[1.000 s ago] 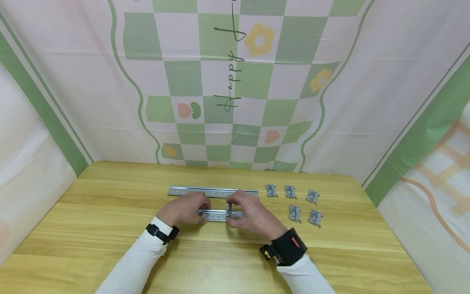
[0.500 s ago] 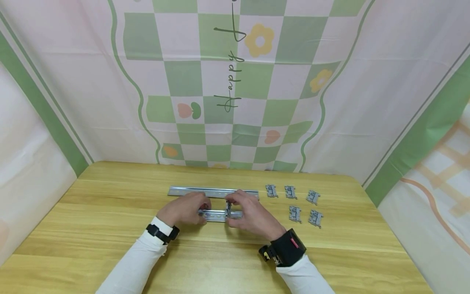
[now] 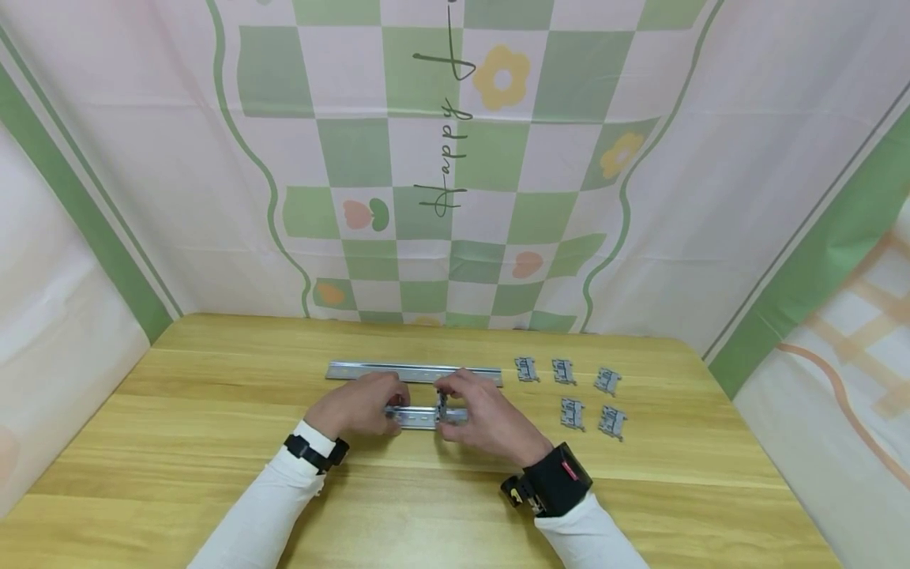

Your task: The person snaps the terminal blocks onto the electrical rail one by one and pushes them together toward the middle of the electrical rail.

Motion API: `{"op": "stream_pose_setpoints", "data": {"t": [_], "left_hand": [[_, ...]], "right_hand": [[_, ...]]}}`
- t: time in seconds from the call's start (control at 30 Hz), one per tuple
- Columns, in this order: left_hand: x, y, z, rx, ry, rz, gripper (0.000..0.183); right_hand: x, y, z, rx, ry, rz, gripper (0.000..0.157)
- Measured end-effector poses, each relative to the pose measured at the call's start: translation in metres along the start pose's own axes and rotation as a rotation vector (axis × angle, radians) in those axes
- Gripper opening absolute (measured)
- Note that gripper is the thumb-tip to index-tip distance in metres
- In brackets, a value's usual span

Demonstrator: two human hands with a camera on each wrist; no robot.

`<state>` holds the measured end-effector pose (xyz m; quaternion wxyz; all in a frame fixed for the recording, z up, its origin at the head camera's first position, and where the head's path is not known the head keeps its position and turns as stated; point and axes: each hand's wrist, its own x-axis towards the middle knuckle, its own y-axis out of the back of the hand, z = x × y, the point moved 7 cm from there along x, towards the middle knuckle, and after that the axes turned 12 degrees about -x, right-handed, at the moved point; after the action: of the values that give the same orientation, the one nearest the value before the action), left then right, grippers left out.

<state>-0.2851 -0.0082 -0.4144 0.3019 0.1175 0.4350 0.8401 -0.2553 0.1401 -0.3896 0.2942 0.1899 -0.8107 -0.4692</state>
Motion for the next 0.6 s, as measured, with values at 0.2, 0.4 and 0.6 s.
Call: {"op": "stream_pose_setpoints", "data": {"t": [0.2, 0.4, 0.6], "left_hand": [[0.0003, -0.0002, 0.0004, 0.004, -0.008, 0.000, 0.025], [0.0007, -0.0010, -0.0007, 0.009, -0.011, 0.000, 0.024], [-0.0002, -0.0003, 0.0001, 0.006, -0.008, 0.001, 0.025]], "right_hand": [[0.0004, 0.0008, -0.0002, -0.020, 0.009, 0.013, 0.050], [0.0014, 0.0030, -0.0020, -0.027, 0.017, 0.022, 0.049], [0.0019, 0.0026, -0.0024, -0.020, 0.023, 0.020, 0.048]]}}
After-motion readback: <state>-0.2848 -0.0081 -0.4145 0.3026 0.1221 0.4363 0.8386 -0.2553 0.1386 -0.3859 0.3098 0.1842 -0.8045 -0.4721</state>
